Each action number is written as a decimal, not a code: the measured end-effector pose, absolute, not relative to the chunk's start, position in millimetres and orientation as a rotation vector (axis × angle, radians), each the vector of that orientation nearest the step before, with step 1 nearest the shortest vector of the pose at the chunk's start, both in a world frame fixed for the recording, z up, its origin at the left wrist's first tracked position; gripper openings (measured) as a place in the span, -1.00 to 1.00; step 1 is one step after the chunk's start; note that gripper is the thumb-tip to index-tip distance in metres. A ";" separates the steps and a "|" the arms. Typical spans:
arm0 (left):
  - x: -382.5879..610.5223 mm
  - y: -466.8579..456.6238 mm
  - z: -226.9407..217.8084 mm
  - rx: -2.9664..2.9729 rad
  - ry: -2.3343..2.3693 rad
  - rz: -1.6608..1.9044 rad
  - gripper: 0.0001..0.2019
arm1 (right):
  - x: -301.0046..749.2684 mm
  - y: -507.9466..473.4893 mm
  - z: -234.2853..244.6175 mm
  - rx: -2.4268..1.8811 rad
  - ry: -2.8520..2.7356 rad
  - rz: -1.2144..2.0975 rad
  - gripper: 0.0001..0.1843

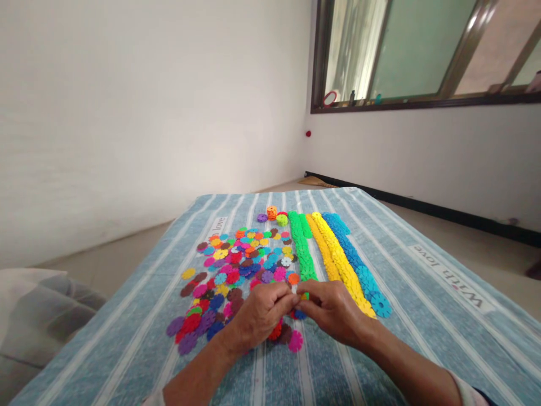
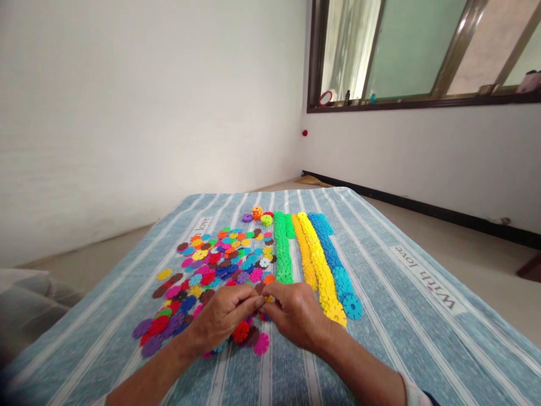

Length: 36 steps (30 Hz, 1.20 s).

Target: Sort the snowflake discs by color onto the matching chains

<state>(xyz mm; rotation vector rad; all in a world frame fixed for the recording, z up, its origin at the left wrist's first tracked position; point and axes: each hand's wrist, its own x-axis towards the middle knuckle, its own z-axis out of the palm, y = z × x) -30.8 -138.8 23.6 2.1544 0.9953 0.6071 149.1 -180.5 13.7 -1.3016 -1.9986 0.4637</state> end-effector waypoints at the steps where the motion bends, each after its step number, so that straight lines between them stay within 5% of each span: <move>1: -31.4 -138.1 23.9 2.160 0.989 0.608 -0.67 | 151.8 -178.4 14.6 -1.314 -1.977 0.487 -0.84; 8: -47.7 -118.9 27.1 2.267 1.199 0.776 -0.64 | 205.4 -153.3 32.8 -1.553 -1.847 0.653 -0.80; 36: -66.2 -98.1 18.0 2.458 1.447 0.722 -0.64 | 219.1 -141.0 20.5 -2.181 -2.258 0.217 -0.74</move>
